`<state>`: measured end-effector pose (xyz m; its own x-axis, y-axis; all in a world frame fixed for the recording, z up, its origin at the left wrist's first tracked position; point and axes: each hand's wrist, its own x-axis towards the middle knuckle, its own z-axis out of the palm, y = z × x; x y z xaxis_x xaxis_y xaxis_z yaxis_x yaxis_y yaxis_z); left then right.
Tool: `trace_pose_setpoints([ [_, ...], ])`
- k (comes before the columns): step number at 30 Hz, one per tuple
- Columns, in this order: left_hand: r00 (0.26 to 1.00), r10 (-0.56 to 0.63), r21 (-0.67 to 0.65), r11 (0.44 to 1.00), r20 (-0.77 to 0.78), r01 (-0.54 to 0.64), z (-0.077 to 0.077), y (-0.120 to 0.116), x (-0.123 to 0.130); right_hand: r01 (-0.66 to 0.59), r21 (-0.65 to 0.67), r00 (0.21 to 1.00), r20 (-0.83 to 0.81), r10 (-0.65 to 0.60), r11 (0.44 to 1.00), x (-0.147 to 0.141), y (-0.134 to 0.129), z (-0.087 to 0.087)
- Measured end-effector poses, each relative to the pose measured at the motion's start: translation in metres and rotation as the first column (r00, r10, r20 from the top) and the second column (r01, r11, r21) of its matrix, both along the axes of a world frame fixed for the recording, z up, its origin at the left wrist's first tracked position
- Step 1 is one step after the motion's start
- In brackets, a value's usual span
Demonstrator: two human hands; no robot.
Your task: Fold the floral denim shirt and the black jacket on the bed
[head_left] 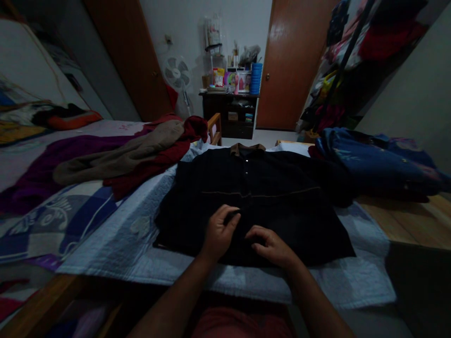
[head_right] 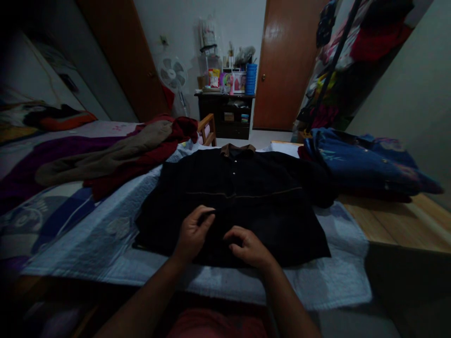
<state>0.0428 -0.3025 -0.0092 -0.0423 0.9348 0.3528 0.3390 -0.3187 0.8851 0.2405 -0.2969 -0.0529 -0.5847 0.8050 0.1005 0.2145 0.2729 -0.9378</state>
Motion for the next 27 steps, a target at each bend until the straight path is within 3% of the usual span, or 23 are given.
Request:
trace_pose_setpoints([
  [2,0.979,-0.195,-0.083,0.978,-0.066,0.189,-0.009,0.002,0.006,-0.009,0.012,1.000,0.003,0.009,1.000,0.000,0.000,-0.001],
  [4,0.964,-0.254,-0.158,0.958,-0.075,0.240,-0.017,0.007,0.008,0.019,0.013,1.000,0.018,-0.019,1.000,0.000,-0.001,-0.003],
  [7,0.966,-0.260,-0.269,0.930,0.000,0.250,-0.029,0.014,0.009,0.082,0.009,0.996,0.036,-0.082,0.997,-0.003,-0.003,-0.006],
  [11,0.941,-0.207,-0.343,0.892,0.266,0.293,-0.040,0.017,0.008,0.122,0.033,0.992,0.036,-0.123,0.992,-0.005,-0.005,-0.009],
  [14,0.913,-0.173,-0.374,0.872,0.371,0.317,-0.041,0.014,0.004,0.137,0.044,0.990,0.038,-0.138,0.990,-0.007,-0.005,-0.007],
  [19,0.814,-0.212,-0.392,0.793,0.541,0.467,-0.035,0.004,-0.009,0.164,0.036,0.986,0.024,-0.164,0.986,-0.008,-0.006,-0.002],
  [21,0.826,-0.202,-0.377,0.816,0.526,0.439,-0.032,0.003,-0.011,0.163,0.046,0.986,0.021,-0.164,0.986,-0.008,-0.006,-0.002],
  [23,0.887,-0.157,-0.342,0.882,0.435,0.324,-0.029,0.005,-0.009,0.164,0.061,0.986,0.022,-0.165,0.985,-0.009,-0.006,-0.004],
  [27,0.985,-0.037,-0.122,0.991,0.168,0.058,-0.022,0.010,0.003,0.093,0.133,0.993,0.055,-0.101,0.987,-0.009,-0.005,-0.007],
])
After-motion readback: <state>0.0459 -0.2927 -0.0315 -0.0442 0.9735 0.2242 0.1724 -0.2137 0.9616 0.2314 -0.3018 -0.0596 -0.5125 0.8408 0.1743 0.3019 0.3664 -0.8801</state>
